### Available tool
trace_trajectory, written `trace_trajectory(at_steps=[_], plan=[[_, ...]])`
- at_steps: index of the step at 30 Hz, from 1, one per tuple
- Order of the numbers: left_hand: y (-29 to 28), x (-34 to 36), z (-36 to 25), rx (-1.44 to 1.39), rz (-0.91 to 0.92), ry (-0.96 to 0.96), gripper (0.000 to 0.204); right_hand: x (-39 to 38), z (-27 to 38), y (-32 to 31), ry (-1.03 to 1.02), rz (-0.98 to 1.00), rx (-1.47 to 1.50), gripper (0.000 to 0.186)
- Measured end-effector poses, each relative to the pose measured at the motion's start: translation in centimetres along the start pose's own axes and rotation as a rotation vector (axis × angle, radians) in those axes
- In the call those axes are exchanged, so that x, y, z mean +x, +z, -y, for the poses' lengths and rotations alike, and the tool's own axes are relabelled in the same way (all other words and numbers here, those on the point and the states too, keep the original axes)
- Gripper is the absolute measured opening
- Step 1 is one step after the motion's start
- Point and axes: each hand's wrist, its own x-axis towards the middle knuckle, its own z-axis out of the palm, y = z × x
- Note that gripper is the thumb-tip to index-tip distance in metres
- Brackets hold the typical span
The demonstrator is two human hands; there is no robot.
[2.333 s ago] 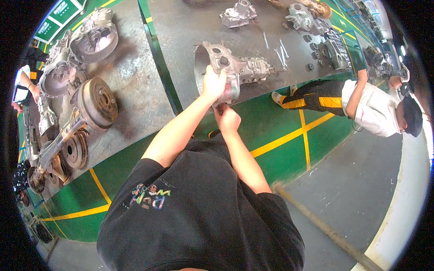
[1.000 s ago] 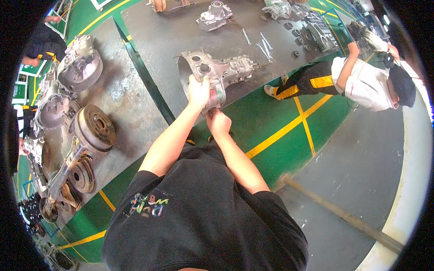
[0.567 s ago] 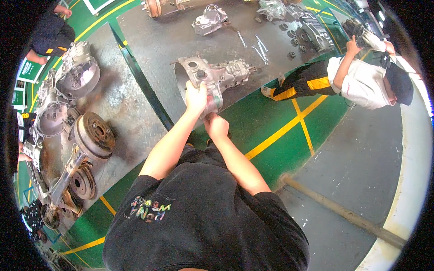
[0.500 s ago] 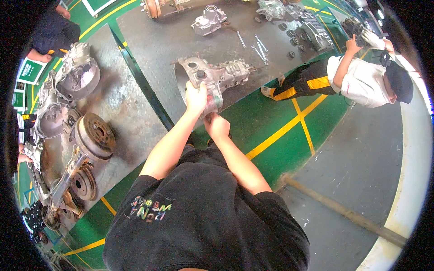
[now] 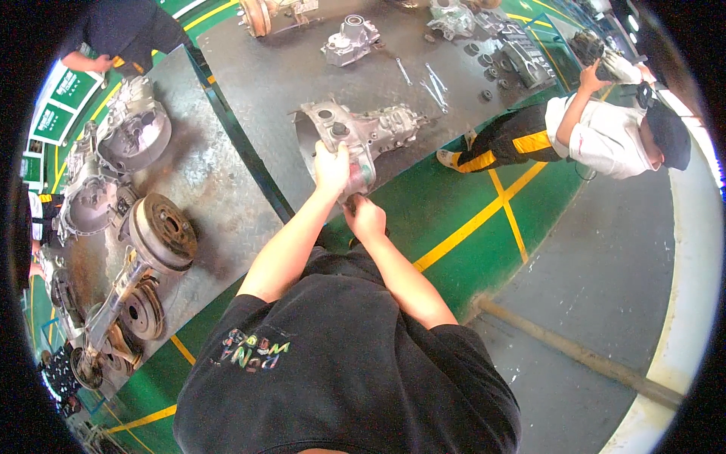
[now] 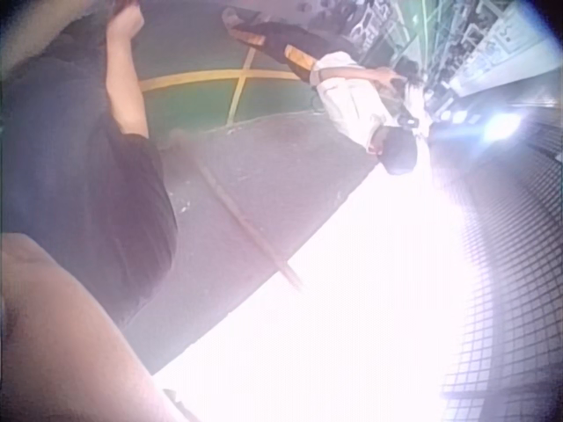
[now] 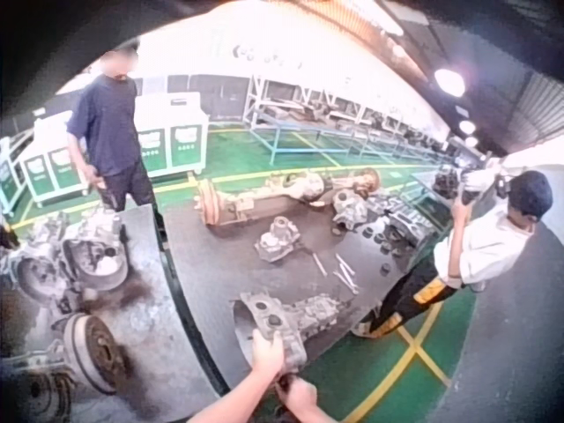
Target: Inspecting and assembling a transmission or differential housing on a workbench using a wrench.
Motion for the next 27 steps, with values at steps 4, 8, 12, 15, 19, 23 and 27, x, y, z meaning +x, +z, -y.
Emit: trace_trajectory(at_steps=[4, 8, 12, 15, 19, 23, 27], plan=[[0.0, 0.0, -0.2, 0.027, 0.017, -0.016, 0.036, 0.2, -0.7, 0.5, -0.040, -0.037, -0.062, 0.017], [0.7, 0.4, 1.4, 0.018, -0.008, 0.024, 0.036, 0.4, -0.2, 0.5, 0.004, -0.024, -0.064, 0.015], [1.2, 0.7, 2.9, 0.073, -0.109, 0.233, 0.036, 0.3, 0.4, 0.5, 0.047, -0.041, -0.080, 0.021], [0.6, 0.1, 0.8, 0.032, -0.053, 0.134, 0.034, 0.4, 0.3, 0.5, 0.063, -0.020, -0.128, 0.023], [-0.1, -0.3, 0.1, -0.040, -0.031, 0.032, 0.033, 0.5, 0.8, 0.2, 0.108, 0.038, -0.106, 0.024], [0.0, -0.5, -0.8, -0.057, 0.003, 0.035, 0.036, 1.4, 0.3, -5.0, -0.003, 0.352, 0.064, 0.031], [0.7, 0.3, 1.9, -0.197, -0.018, 0.024, 0.035, 2.7, -5.5, -10.1, 0.129, 0.397, 0.242, 0.027]])
